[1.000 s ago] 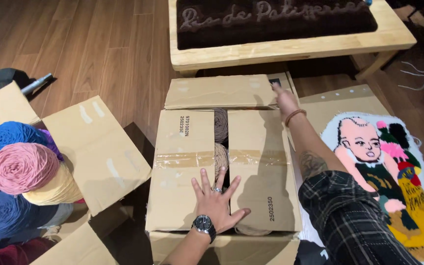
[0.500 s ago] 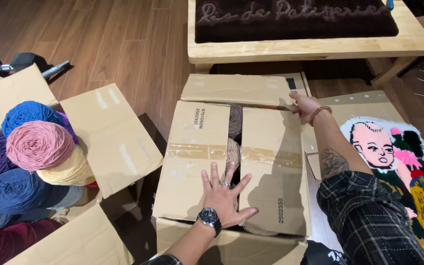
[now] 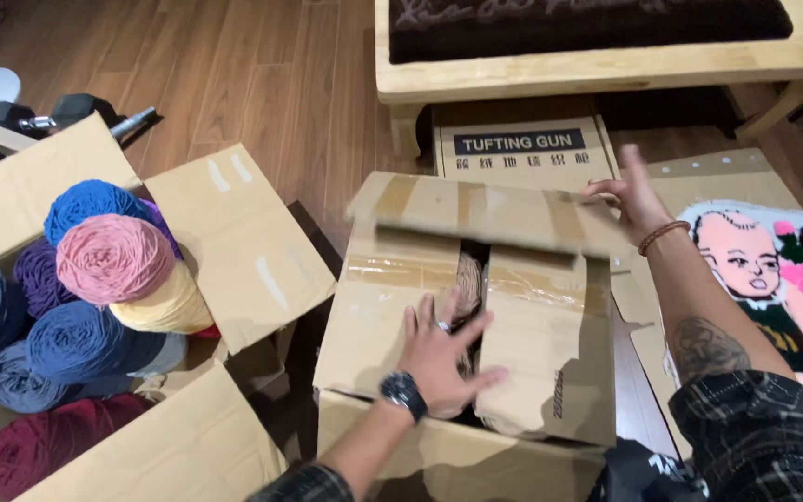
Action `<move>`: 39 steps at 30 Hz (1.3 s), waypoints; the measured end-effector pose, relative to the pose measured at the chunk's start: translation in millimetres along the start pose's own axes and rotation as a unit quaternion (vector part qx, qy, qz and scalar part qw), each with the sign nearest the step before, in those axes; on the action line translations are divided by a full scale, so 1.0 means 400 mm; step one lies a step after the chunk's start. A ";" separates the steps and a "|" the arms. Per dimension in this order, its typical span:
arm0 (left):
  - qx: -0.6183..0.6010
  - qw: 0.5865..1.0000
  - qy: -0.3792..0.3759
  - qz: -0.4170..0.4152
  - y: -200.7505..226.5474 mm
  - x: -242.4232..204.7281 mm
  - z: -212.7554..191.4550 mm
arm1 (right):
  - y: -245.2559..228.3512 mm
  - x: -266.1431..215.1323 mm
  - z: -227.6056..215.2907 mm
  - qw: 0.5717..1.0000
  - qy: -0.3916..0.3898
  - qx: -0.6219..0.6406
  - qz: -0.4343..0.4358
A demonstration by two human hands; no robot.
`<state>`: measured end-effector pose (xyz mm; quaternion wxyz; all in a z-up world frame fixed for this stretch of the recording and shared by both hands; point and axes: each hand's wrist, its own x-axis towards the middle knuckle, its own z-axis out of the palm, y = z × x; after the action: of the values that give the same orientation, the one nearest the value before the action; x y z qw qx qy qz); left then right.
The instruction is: The person organizes rolls of yarn by placing them into a cardboard box and then moving them to the floor.
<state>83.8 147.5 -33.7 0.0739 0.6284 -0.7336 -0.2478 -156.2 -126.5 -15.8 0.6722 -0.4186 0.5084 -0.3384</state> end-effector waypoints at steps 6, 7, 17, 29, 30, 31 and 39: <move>-0.121 0.960 0.247 -0.057 -0.218 -0.060 0.009 | 0.089 -0.174 0.078 0.856 0.072 -0.498 -0.121; -0.089 0.940 0.313 -0.103 -0.238 -0.093 -0.006 | 0.126 -0.181 0.077 0.853 0.090 -0.494 -0.143; -0.471 0.791 -0.152 -0.359 -0.319 -0.327 0.061 | 0.213 -0.302 0.106 0.869 0.137 -0.453 -0.145; -0.637 0.648 0.018 -0.417 -0.297 -0.329 0.112 | 0.103 -0.198 0.109 0.813 0.096 -0.571 -0.059; -0.637 0.647 0.016 -0.418 -0.299 -0.320 0.087 | 0.094 -0.199 0.105 0.813 0.096 -0.572 -0.056; -0.721 0.603 0.002 -0.341 -0.302 -0.312 0.061 | 0.085 -0.202 0.103 0.809 0.076 -0.579 -0.061; -0.321 0.925 0.200 -0.037 -0.153 -0.162 -0.163 | 0.028 -0.234 0.063 0.929 0.016 -0.369 0.020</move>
<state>178.5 186.7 8.0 0.4073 0.6341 -0.5613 -0.3420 -155.4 -33.8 14.9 0.4687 -0.6212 0.6165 -0.1196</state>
